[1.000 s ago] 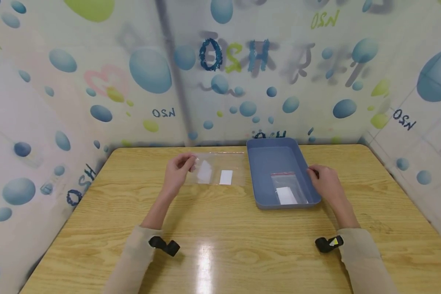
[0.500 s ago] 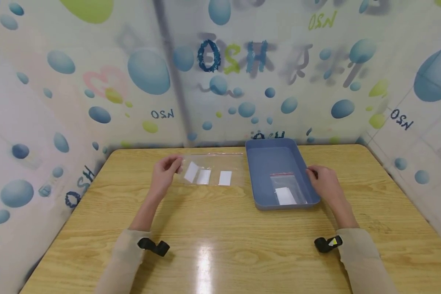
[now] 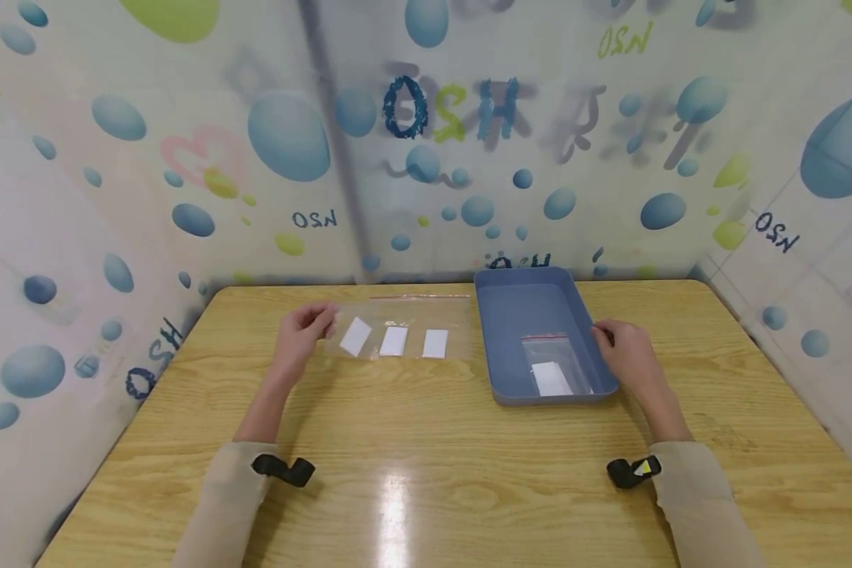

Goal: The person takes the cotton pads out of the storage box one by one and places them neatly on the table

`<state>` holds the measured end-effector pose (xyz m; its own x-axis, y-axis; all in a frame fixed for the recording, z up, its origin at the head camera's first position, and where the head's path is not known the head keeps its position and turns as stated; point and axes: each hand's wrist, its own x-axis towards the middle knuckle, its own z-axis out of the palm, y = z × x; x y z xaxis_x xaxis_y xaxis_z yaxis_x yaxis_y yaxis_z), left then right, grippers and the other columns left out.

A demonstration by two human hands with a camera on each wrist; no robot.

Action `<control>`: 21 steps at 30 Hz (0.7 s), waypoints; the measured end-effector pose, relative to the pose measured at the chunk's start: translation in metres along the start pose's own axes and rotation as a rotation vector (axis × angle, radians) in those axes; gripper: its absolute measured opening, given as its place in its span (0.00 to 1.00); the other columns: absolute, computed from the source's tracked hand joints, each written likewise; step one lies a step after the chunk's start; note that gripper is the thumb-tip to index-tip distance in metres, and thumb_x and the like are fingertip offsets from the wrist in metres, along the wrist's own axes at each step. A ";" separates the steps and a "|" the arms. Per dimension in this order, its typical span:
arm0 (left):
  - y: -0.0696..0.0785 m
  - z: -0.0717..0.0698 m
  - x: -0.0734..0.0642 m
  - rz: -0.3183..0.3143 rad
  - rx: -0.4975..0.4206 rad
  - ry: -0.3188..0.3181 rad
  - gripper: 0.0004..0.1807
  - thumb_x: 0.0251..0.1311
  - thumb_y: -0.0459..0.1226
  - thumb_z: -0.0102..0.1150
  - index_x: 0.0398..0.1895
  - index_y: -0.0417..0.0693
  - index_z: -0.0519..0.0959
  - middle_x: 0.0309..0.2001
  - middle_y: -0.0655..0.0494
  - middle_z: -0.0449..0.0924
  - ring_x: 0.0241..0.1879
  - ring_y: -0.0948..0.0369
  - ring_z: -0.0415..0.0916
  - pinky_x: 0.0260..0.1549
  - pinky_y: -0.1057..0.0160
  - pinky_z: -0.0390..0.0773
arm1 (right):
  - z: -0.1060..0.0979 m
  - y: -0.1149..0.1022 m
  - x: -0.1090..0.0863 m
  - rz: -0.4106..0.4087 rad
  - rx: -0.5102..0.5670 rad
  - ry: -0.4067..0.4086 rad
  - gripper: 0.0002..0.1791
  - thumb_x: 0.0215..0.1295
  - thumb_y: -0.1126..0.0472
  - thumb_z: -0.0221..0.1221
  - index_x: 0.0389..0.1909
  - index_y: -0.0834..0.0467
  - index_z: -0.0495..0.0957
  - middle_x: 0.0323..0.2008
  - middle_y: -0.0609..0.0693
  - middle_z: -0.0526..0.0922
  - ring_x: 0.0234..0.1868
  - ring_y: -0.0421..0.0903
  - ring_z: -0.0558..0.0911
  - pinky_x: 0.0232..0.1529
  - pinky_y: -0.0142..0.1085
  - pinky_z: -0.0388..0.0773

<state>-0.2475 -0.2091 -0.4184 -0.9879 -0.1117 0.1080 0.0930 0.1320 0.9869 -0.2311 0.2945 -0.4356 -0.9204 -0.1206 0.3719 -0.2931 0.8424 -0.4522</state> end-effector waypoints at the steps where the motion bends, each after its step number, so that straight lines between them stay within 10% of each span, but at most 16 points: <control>1: 0.000 -0.001 0.000 -0.006 0.001 -0.004 0.16 0.74 0.36 0.55 0.51 0.28 0.79 0.37 0.48 0.77 0.32 0.64 0.73 0.32 0.72 0.76 | 0.000 0.000 0.000 -0.001 0.000 0.000 0.11 0.71 0.69 0.59 0.44 0.77 0.81 0.36 0.70 0.84 0.31 0.59 0.82 0.32 0.53 0.78; 21: -0.011 -0.027 0.004 -0.125 0.212 0.058 0.15 0.75 0.35 0.52 0.52 0.30 0.79 0.37 0.48 0.78 0.32 0.63 0.73 0.28 0.72 0.74 | 0.000 -0.001 0.000 0.013 0.006 -0.009 0.12 0.72 0.69 0.58 0.45 0.76 0.81 0.37 0.71 0.84 0.31 0.60 0.82 0.32 0.52 0.78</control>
<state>-0.2494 -0.2373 -0.4258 -0.9806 -0.1961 -0.0006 -0.0639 0.3167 0.9464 -0.2308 0.2940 -0.4354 -0.9264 -0.1145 0.3586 -0.2826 0.8409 -0.4616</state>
